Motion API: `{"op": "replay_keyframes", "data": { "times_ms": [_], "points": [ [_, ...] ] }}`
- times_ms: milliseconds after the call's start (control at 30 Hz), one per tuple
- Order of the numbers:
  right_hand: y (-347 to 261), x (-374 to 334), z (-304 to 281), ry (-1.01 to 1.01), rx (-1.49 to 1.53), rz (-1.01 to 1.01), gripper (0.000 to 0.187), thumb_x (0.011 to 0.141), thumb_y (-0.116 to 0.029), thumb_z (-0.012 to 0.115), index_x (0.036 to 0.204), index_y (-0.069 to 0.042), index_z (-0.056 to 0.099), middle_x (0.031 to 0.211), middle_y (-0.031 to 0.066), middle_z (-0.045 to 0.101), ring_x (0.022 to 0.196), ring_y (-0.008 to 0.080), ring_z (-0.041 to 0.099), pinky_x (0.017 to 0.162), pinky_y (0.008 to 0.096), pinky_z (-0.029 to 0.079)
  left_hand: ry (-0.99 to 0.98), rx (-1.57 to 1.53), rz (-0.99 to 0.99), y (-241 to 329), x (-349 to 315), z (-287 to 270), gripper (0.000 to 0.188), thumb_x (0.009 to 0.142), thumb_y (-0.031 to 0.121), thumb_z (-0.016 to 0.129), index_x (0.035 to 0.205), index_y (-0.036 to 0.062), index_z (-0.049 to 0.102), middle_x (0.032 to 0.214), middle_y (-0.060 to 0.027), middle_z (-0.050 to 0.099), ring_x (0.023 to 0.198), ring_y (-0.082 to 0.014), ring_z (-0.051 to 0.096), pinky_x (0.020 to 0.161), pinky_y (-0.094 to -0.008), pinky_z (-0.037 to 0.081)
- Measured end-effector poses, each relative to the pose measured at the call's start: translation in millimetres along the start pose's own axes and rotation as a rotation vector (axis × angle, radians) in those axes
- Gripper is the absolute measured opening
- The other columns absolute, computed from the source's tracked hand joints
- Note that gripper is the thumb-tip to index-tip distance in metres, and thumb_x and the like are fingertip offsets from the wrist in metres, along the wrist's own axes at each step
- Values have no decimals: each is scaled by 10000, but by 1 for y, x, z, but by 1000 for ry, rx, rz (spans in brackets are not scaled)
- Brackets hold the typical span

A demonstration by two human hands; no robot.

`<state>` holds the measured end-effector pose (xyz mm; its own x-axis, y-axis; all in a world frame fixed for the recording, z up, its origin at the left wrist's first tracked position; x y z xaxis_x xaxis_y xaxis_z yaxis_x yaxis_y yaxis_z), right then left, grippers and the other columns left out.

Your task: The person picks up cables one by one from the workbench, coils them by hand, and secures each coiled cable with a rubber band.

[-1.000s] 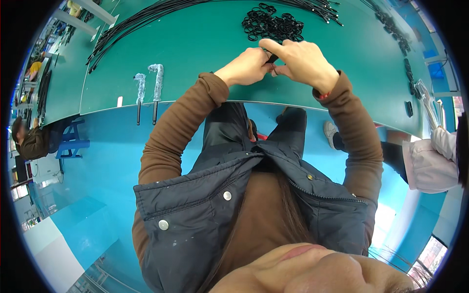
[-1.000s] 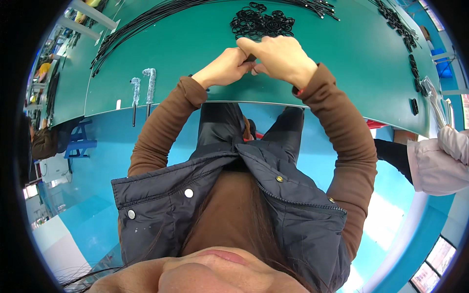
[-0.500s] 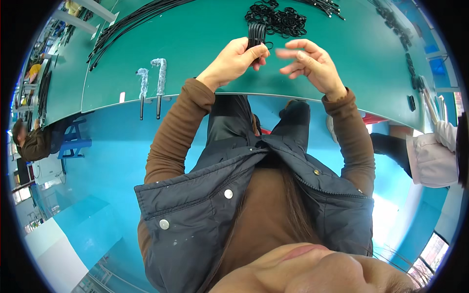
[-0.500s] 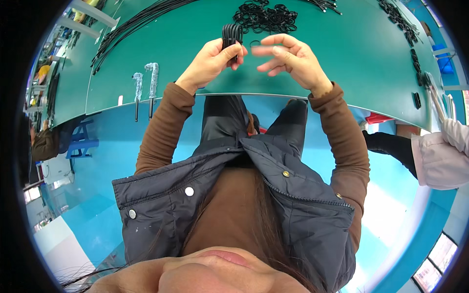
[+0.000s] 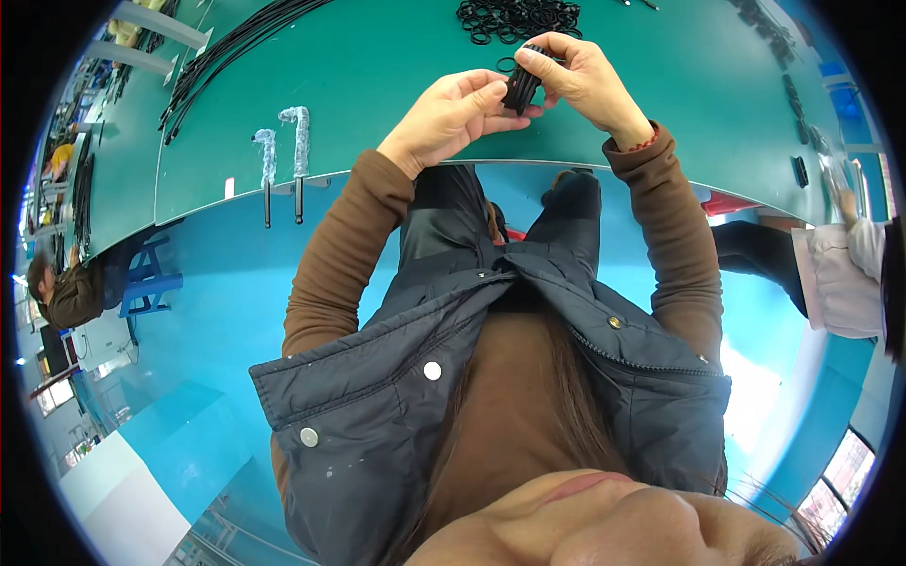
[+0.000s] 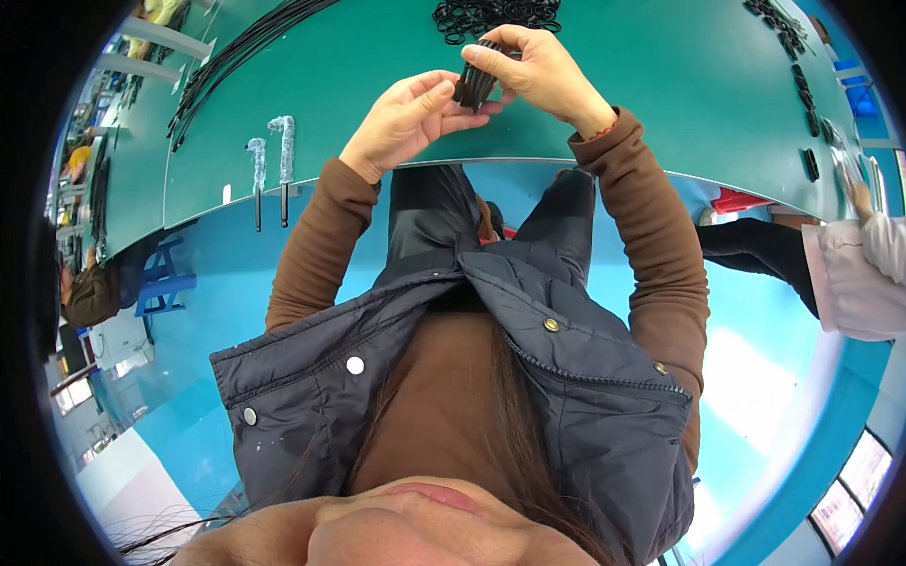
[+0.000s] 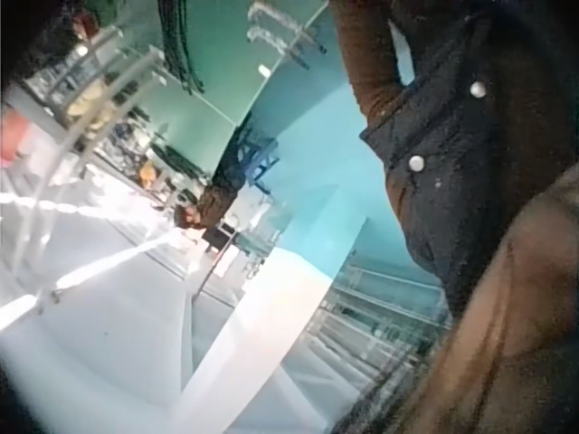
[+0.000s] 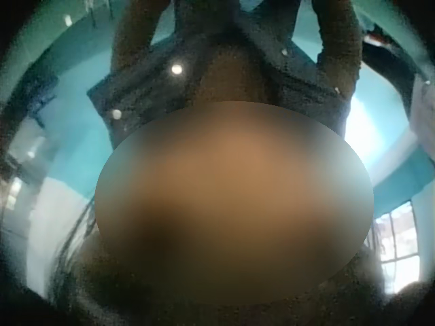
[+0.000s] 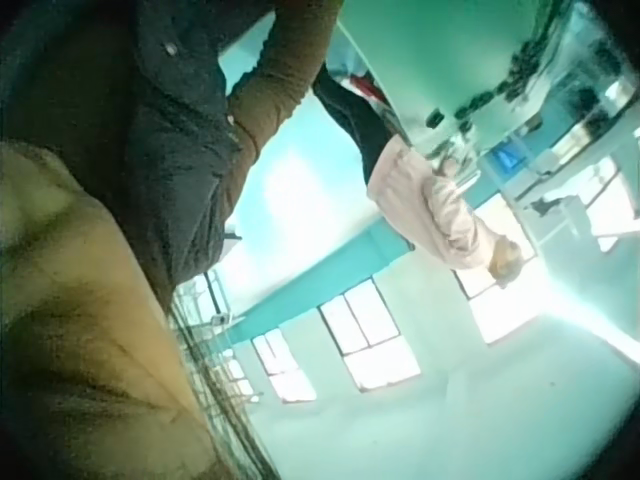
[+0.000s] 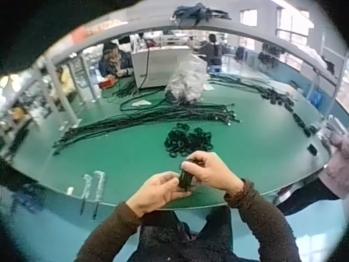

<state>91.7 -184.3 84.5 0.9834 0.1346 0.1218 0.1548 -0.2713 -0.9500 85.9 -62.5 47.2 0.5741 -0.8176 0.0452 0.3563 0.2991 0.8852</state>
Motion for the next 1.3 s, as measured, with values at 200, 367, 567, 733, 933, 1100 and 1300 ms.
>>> {"op": "replay_keyframes", "data": {
  "times_ms": [200,367,567,733,933,1100,1300],
  "points": [
    [-1,-3,7,-23,25,22,375,861,-345,656,989,7,636,772,55,649,633,99,602,557,228,500,112,-46,-8,-14,-2,-17,236,951,119,504,1093,-67,530,1085,-186,599,1008,-318,621,900,-405,530],
    [2,-6,4,-22,80,46,374,869,-335,648,997,17,629,792,65,650,641,113,618,550,232,509,181,-47,-26,-16,2,-20,224,928,144,556,1050,-43,571,1003,-177,633,913,-315,657,779,-365,581],
    [3,-5,7,-41,182,38,352,884,-304,635,1001,28,617,793,72,646,651,128,632,553,254,542,241,-56,26,-18,4,-20,194,925,142,561,1019,-25,591,981,-149,648,880,-250,665,762,-353,575],
    [4,-4,1,-1,243,24,346,882,-308,637,990,20,622,781,52,634,659,121,632,578,252,546,334,29,140,-9,13,-17,200,908,154,595,989,-29,596,920,-114,652,782,-184,653,707,-316,571],
    [10,-2,-2,40,142,4,351,870,-332,651,972,3,636,794,34,634,661,101,624,615,222,527,314,81,120,-10,13,-17,196,923,152,568,1004,-24,590,946,-99,638,833,-160,634,735,-328,568],
    [6,-7,0,-17,91,33,361,862,-330,660,976,12,637,777,57,647,652,108,627,586,235,530,192,-36,5,-12,5,-5,204,931,147,551,1034,-28,572,1018,-112,623,937,-188,624,800,-364,560],
    [6,-8,11,-89,33,25,352,861,-296,662,1030,11,625,787,69,649,647,135,635,589,252,540,64,367,-58,-5,-3,6,225,928,130,550,1049,-60,559,1049,-153,616,983,-240,624,854,-362,540]
  ]
}}
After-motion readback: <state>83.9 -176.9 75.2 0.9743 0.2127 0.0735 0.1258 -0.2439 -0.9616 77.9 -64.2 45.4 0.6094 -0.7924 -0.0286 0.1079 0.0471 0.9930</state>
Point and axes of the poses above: each hand's wrist, its own x-axis towards the middle knuckle, its own z-axis out of the palm, y = z × x, the point moved 8 cm from there along x, towards the middle knuckle
